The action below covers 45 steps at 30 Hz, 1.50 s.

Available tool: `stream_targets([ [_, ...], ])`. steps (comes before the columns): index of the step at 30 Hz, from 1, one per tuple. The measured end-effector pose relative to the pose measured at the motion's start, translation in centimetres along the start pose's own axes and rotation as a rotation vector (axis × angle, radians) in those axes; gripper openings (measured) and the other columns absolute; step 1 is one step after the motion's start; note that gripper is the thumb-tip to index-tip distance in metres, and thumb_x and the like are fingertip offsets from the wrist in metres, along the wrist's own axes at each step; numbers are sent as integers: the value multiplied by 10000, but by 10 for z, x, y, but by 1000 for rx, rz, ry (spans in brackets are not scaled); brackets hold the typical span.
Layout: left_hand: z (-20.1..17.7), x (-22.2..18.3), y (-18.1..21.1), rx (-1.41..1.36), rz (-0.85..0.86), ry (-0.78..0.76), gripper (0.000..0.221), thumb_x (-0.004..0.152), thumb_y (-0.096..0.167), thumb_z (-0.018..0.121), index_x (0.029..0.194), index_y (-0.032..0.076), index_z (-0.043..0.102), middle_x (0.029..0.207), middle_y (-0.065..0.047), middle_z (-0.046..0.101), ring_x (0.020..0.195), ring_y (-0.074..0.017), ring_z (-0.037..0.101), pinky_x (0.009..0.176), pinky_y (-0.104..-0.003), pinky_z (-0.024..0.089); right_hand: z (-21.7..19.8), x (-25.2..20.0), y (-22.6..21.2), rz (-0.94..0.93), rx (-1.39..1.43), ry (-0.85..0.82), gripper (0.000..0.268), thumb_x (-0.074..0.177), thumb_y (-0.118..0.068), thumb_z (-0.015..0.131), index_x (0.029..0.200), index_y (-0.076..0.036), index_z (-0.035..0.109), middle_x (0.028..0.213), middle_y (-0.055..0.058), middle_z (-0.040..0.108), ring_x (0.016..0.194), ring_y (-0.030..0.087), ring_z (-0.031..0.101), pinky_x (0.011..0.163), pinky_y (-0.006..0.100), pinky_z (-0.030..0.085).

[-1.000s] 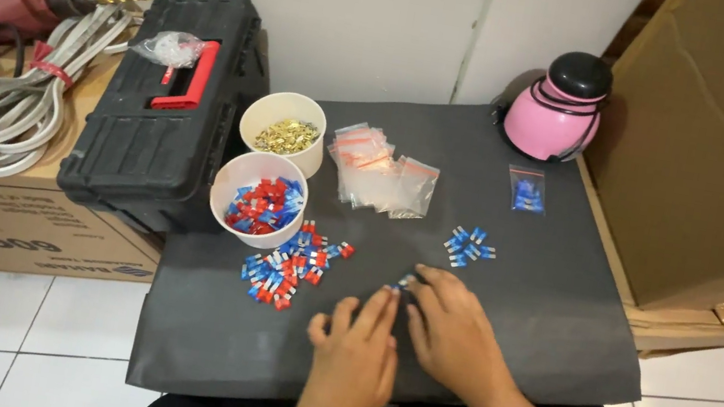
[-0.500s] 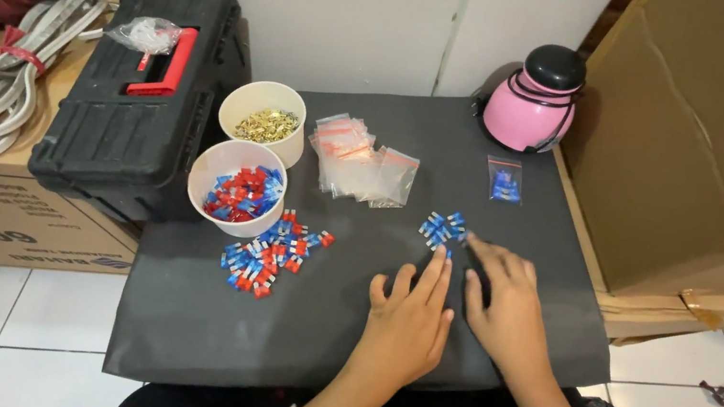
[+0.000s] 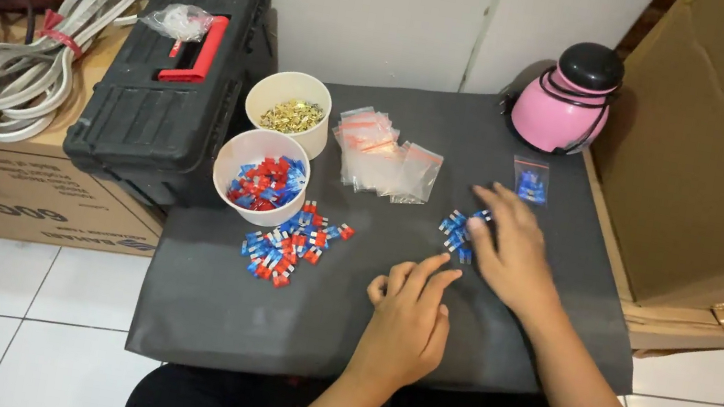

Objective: Sorting small automotive fuses by color and placing them into small plastic resealable bags.

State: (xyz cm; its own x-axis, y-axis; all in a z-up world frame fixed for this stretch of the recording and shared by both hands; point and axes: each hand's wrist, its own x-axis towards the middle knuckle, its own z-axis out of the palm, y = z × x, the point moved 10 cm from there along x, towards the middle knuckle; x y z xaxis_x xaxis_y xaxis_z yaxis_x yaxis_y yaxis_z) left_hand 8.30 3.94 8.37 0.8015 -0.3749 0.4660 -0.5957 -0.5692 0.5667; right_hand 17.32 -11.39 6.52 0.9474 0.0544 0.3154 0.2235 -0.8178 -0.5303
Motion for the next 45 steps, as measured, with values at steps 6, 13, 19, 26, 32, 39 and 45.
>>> stream_targets([
  [6,-8,0,-3,-115,-35,25,411,893,72,476,1272,99,631,1426,-46,565,1169,-271,503,899,-475,302,21,-5,-14,-17,-103,-143,484,1004,-417,520,1466,-280,565,1580,121,460,1504,437,298,1159,580,257],
  [13,-75,-15,-60,287,-217,320,324,974,227,566,1291,213,628,1223,-38,633,1107,-269,552,851,-478,326,8,-9,-65,-252,-289,99,446,1005,-309,577,1448,-255,575,1562,112,493,1451,402,438,1035,545,430],
  [19,-98,-36,-82,618,-405,307,233,905,334,672,1118,335,765,1077,37,559,945,-268,518,700,-508,346,62,-6,-144,-556,-235,-47,461,945,-263,653,1401,-290,592,1506,85,540,1342,315,544,1020,490,427],
  [26,-91,-46,-76,789,-381,336,254,929,413,630,1156,348,721,1222,13,602,1026,-234,550,744,-455,317,101,-11,-143,-625,-197,-103,400,909,-157,643,1306,-195,678,1454,73,569,1361,309,510,996,475,383],
  [32,-104,-45,-58,809,-315,395,148,947,373,677,1050,268,697,1144,45,623,961,-218,563,704,-399,294,80,-16,-148,-607,-104,-45,180,912,-123,688,1075,-191,721,1346,49,619,1269,289,572,943,468,360],
  [39,-93,-46,-54,729,-166,379,115,927,377,698,967,271,711,1125,67,643,991,-199,576,768,-421,242,78,-29,-144,-681,-247,-8,166,865,-159,722,1025,-205,725,1340,41,626,1258,270,572,911,506,335],
  [45,-83,-38,-36,608,107,300,134,944,404,698,994,284,732,1027,162,667,975,-149,585,802,-406,258,49,-68,-128,-562,-371,3,311,909,-196,658,1212,-265,675,1363,-20,609,1221,202,572,845,465,344],
])
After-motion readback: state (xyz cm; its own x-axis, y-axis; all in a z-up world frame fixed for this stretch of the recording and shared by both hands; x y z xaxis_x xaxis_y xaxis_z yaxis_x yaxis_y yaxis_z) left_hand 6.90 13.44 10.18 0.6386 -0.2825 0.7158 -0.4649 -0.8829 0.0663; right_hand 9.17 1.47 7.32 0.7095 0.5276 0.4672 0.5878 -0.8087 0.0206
